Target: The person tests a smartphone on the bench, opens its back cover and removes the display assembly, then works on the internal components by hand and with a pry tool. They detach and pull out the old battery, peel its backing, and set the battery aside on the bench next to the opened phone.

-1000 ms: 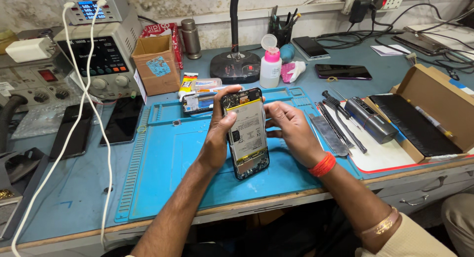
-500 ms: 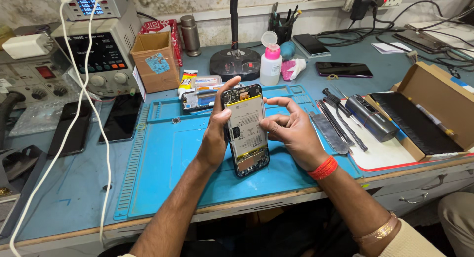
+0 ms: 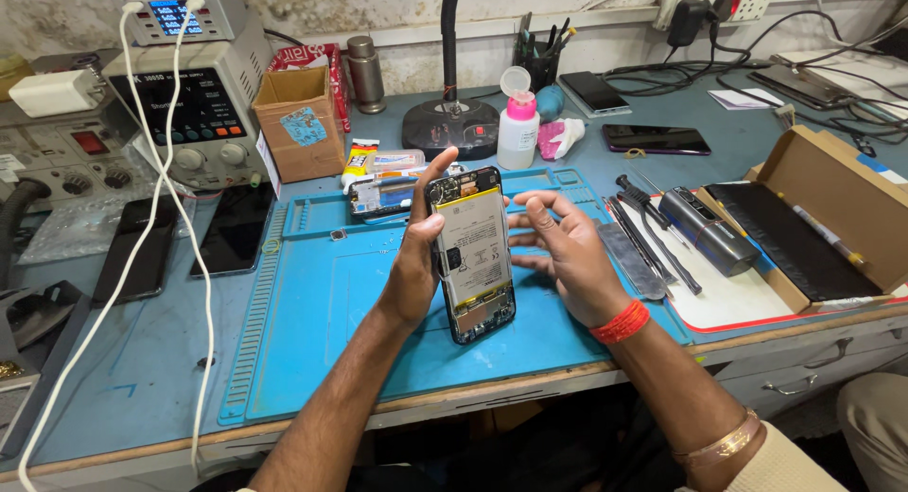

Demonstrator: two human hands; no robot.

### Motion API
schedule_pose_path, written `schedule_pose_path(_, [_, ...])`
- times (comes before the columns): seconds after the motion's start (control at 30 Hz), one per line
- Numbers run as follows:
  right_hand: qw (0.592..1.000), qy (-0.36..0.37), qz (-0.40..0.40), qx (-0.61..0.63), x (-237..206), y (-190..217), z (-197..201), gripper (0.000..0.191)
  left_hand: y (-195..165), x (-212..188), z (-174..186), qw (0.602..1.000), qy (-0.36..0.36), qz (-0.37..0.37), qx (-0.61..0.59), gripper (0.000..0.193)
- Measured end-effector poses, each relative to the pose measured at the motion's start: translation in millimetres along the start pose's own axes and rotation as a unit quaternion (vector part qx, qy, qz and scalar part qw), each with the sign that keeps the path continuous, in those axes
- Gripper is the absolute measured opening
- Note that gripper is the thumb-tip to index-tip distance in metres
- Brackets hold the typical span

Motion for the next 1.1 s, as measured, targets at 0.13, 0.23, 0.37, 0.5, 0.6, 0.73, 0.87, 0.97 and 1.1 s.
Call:
schedule_pose_path(0.13, [0.985, 0.008, 0.120, -0.121, 6.3, 6.4, -3.9, 0.032, 0.5, -0.3, 1.6, 0.999, -0.012, -0.012, 0.035, 0.072])
schedule_pose_path(0.23, [0.973, 0.028, 0.163, -0.158, 13.0, 9.2, -6.2, 0.027, 2.0, -1.5, 2.1, 0.999, -0.017, -0.008, 0.029, 0.071])
schedule_pose_path(0.37, [0.989, 0.030, 0.099, -0.103, 21.2, 15.5, -3.0, 0.021, 2.9, 1.2, 2.3, 0.999, -0.016, -0.012, 0.027, 0.071])
schedule_pose_path(0.5, [0.993, 0.039, 0.063, -0.097, 20.1, 22.2, -6.1, 0.019, 1.9, 0.3, 1.1, 1.000, -0.005, -0.010, 0.021, 0.070])
schedule_pose_path(0.6, [0.992, -0.010, 0.095, -0.086, 13.8, 27.1, -16.9, 0.021, 1.4, 0.7, 0.7, 1.000, -0.001, 0.004, 0.000, 0.071])
schedule_pose_path(0.73, [0.865, -0.073, 0.342, -0.360, -18.1, 31.0, -38.5, 0.025, 4.0, 2.8, 2.0, 1.000, -0.020, 0.009, 0.011, 0.075])
schedule_pose_path(0.87, [0.841, -0.011, 0.357, -0.407, -38.8, 26.7, -61.0, 0.021, 6.8, 2.7, 5.8, 0.995, -0.042, -0.028, 0.080, 0.077])
schedule_pose_path(0.97, [0.884, 0.005, 0.301, -0.359, -40.9, 28.3, -65.4, 0.019, 10.4, 3.6, 6.7, 0.993, -0.052, -0.010, 0.102, 0.082])
schedule_pose_path(1.1, [0.897, 0.017, 0.282, -0.340, -44.3, 29.5, -66.5, 0.018, 12.0, 0.9, 5.9, 0.986, -0.061, -0.026, 0.155, 0.084])
Point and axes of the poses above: each hand's wrist, its own x-axis towards the middle knuckle, its own z-axis out of the back of the hand, y = z × x, the point moved 1 cm from there along x, towards the middle knuckle, and after that the axes turned 5 degrees about z, right-handed, at the moved point
